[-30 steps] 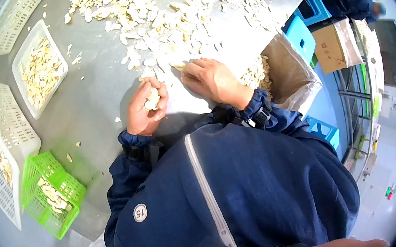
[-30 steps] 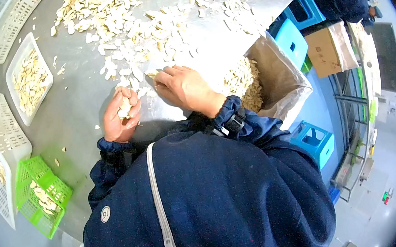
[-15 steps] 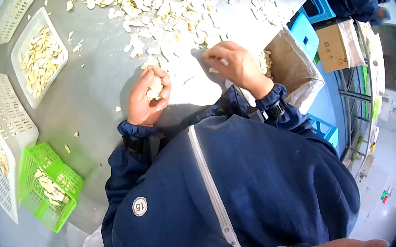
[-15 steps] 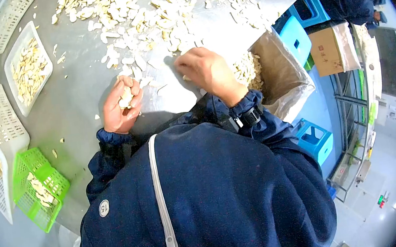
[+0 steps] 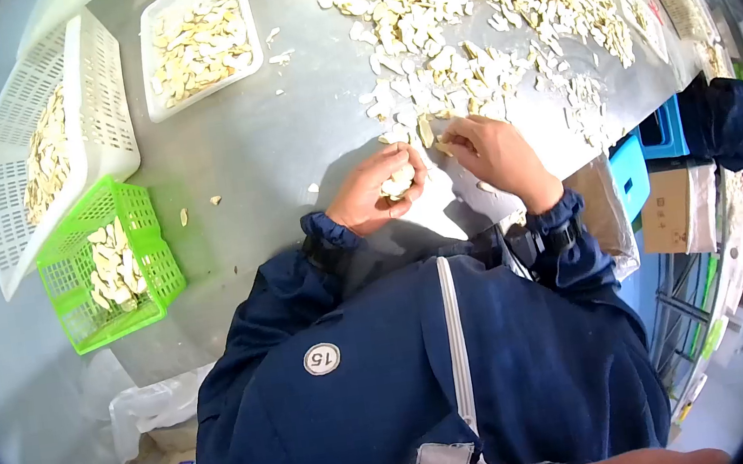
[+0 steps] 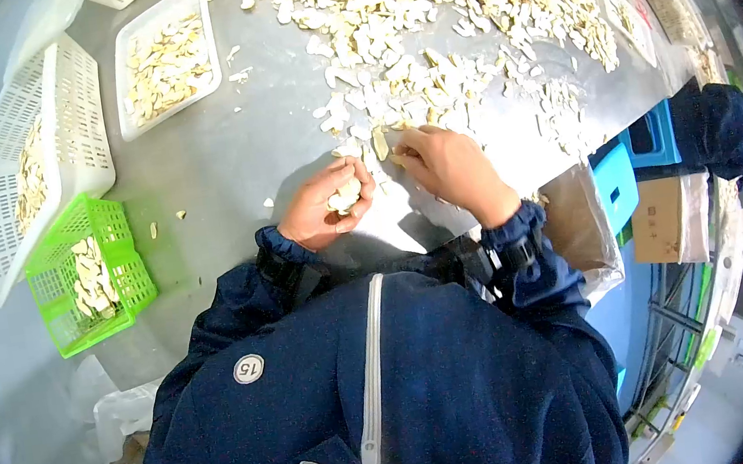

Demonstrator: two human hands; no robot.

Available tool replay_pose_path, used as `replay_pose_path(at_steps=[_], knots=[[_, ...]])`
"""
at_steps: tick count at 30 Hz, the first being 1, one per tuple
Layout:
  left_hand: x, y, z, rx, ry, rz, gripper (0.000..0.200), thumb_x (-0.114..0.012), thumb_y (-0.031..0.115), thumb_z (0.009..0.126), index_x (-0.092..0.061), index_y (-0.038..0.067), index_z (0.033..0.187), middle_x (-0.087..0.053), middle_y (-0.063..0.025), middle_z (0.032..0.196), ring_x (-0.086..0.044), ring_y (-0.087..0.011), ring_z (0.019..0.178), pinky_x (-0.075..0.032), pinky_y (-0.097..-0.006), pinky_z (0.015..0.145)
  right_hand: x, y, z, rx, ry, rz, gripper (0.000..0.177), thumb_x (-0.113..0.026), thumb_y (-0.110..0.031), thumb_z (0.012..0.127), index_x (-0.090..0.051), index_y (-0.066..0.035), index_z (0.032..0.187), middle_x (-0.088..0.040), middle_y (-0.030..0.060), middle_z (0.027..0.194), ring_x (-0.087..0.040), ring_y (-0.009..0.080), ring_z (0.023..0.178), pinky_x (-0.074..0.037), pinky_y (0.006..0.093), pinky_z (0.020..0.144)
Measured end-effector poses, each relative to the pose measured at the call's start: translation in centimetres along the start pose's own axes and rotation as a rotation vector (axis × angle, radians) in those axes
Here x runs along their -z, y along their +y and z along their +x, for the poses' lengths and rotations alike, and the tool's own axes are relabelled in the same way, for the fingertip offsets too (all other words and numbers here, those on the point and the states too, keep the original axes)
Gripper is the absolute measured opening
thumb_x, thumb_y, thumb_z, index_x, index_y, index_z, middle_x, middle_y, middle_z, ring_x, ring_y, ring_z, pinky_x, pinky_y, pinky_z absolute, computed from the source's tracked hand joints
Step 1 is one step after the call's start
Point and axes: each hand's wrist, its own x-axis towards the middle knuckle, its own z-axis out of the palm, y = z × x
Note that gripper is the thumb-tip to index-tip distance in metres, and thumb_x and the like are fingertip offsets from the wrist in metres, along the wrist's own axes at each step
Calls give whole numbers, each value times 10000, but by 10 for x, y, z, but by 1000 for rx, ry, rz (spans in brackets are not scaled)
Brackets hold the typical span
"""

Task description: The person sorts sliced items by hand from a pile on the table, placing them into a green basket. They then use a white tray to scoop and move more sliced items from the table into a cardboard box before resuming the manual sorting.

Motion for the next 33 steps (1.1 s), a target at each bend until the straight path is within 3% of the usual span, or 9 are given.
replay_pose_path(at_steps=[3, 6, 10, 13, 16, 19, 23, 29, 33], knots=[[-6, 0, -2, 5, 73, 27, 319, -470, 325, 1118, -561, 32, 1034, -579, -93, 882, -522, -111, 623, -391, -220, 463, 13, -31, 47, 69, 38, 151, 176, -676, -180, 965, -692, -4, 971, -663, 219, 804, -670, 408, 771, -515, 460, 693], [-5, 2, -1, 4, 67, 86, 320, -478, 330, 1115, -559, 29, 1045, -590, -102, 897, -538, -115, 635, -393, -223, 462, 12, -82, 75, 271, 362, 570, 195, -655, -141, 991, -714, -47, 1153, -714, 183, 1018, -709, 377, 915, -563, 431, 790], [-5, 3, -5, 1, 77, 73, 304, -482, 308, 1112, -566, 22, 1050, -596, -108, 903, -545, -120, 630, -407, -228, 460, 12, -70, 70, 392, 436, 231, 288, -680, -80, 965, -696, -62, 1252, -715, 160, 1183, -707, 378, 1053, -584, 421, 910], [1, -1, -3, -6, 36, 4, 306, -465, 307, 1120, -566, 25, 1056, -588, -94, 881, -530, -116, 600, -408, -225, 456, -8, -30, 39, 197, 346, 140, 299, -716, -59, 926, -706, -55, 1224, -707, 170, 1201, -703, 388, 1073, -582, 449, 929], [1, 2, -4, 37, 1, 7, 300, -440, 304, 1131, -543, 34, 1051, -575, -69, 859, -498, -100, 567, -400, -210, 432, -31, 0, 0, 325, 316, 44, 357, -782, -119, 871, -734, -95, 1224, -690, 133, 1289, -647, 354, 1231, -545, 464, 1030], [6, 0, 0, 12, -98, -32, 269, -442, 274, 1131, -526, 43, 1022, -566, -63, 874, -500, -93, 593, -399, -196, 421, -49, -2, -43, 337, 174, -28, 366, -760, -244, 935, -719, -115, 1275, -622, 132, 1426, -555, 327, 1376, -478, 464, 1142], [5, -3, 1, 9, -14, -83, 228, -444, 252, 1130, -519, 54, 1044, -561, -83, 944, -520, -111, 678, -389, -205, 416, -54, 20, -63, 311, 221, -73, 287, -732, -219, 960, -730, -136, 1236, -630, 117, 1419, -558, 316, 1371, -472, 476, 1145], [0, -2, 2, -10, 100, -94, 180, -452, 220, 1124, -537, 66, 1085, -546, -64, 936, -491, -109, 691, -380, -192, 418, -20, 70, -80, -91, 582, -333, 192, -773, -128, 902, -751, -125, 1093, -692, 101, 1262, -620, 331, 1243, -496, 472, 1054], [-12, 4, -1, -84, 231, -170, 152, -462, 203, 1118, -545, 76, 1128, -529, -51, 952, -483, -100, 716, -389, -174, 421, -35, 51, -62, 128, 573, -76, 278, -792, -210, 897, -751, -145, 1163, -650, 102, 1357, -605, 333, 1271, -499, 476, 1069]])
